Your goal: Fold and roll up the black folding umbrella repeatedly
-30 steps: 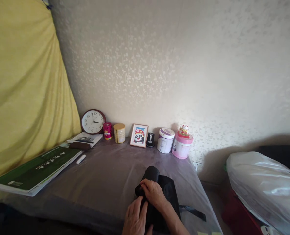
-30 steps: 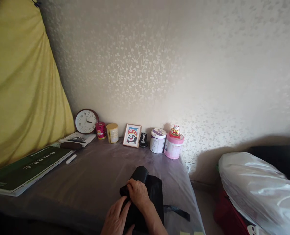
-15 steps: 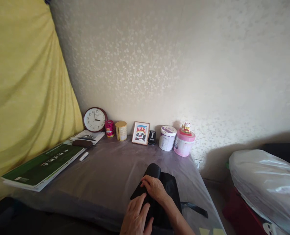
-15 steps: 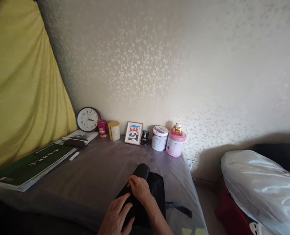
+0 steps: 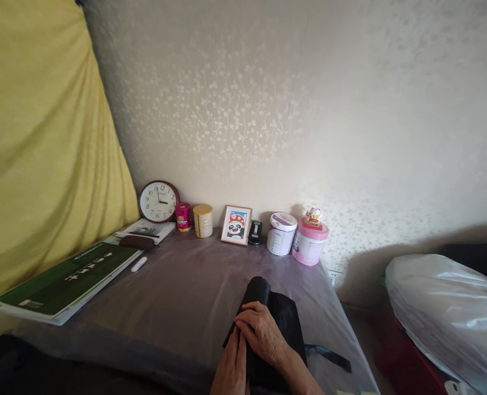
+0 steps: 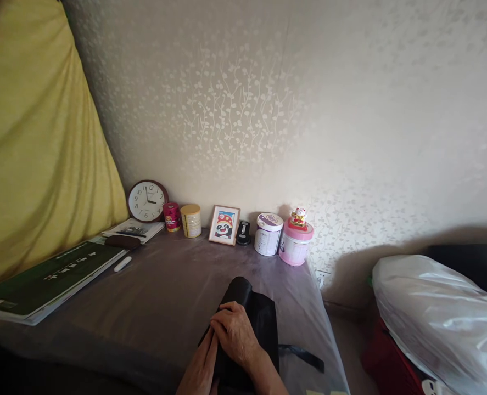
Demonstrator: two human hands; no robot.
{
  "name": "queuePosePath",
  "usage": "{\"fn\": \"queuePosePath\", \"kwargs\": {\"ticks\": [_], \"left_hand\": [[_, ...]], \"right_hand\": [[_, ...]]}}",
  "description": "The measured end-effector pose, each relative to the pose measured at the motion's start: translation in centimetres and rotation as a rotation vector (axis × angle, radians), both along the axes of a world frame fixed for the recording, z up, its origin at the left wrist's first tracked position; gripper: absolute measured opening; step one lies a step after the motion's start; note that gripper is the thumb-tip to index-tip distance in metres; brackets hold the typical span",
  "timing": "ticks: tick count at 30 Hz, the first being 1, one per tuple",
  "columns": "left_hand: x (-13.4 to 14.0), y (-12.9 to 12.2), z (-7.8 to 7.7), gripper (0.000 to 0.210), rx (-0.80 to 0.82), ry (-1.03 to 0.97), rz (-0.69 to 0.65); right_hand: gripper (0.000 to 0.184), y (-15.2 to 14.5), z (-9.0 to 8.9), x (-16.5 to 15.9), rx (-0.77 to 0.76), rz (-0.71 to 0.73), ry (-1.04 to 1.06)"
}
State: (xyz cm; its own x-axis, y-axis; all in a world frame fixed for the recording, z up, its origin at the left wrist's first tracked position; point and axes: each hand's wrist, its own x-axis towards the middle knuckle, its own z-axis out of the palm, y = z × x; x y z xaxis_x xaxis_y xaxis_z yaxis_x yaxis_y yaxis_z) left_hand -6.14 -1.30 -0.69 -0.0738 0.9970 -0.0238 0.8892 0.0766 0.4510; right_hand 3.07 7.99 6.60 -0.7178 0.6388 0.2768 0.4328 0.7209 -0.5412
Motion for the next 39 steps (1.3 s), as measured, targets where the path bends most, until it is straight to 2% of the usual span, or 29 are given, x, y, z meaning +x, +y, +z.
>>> {"fn": "queuePosePath", "kwargs": {"ticks": [3, 9, 13, 16, 21, 25, 28, 31, 39], "left_hand": [[0.1, 0.2, -0.3, 0.081, -0.018, -0.017, 0.023], [0.2, 0.3, 0.7, 0.080, -0.085, -0.069, 0.063], [0.3, 0.1, 1.8, 0.087, -0.129, -0.079, 0.078], [0.4, -0.3, 2.4, 0.085, -0.119, -0.069, 0.077], [0.5, -1.2, 2.7, 0.074, -0.015, -0.132, 0.052], [0.5, -1.6, 2.6, 0.073, 0.028, -0.132, 0.044], [0.4, -1.7, 2.5, 0.074, 0.023, -0.113, 0.022], [0.2, -1.7, 2.4, 0.075, 0.011, -0.106, 0.000], [0.1, -1.9, 2.7, 0.085, -0.007, -0.133, -0.008]], "right_hand": [[0.029, 1.2, -0.8, -0.2, 0.042, 0.014, -0.023], [0.031, 5.7, -2.0, -1.5, 0.076, -0.120, -0.076], [0.030, 8.1, -2.4, -1.7, 0.063, -0.271, -0.056], [0.032, 8.8, -2.4, 0.1, 0.061, -0.475, -0.028], [0.034, 7.2, -3.0, 6.8, 0.003, -0.816, 0.013], [0.030, 4.3, -3.9, 10.2, -0.099, -0.848, -0.027], [0.033, 2.6, -4.2, 10.2, -0.178, -0.832, -0.010], [0.034, 1.7, -3.5, 9.3, -0.211, -0.825, 0.019], [0.029, 1.4, -1.5, 8.2, -0.181, -0.822, -0.037]]}}
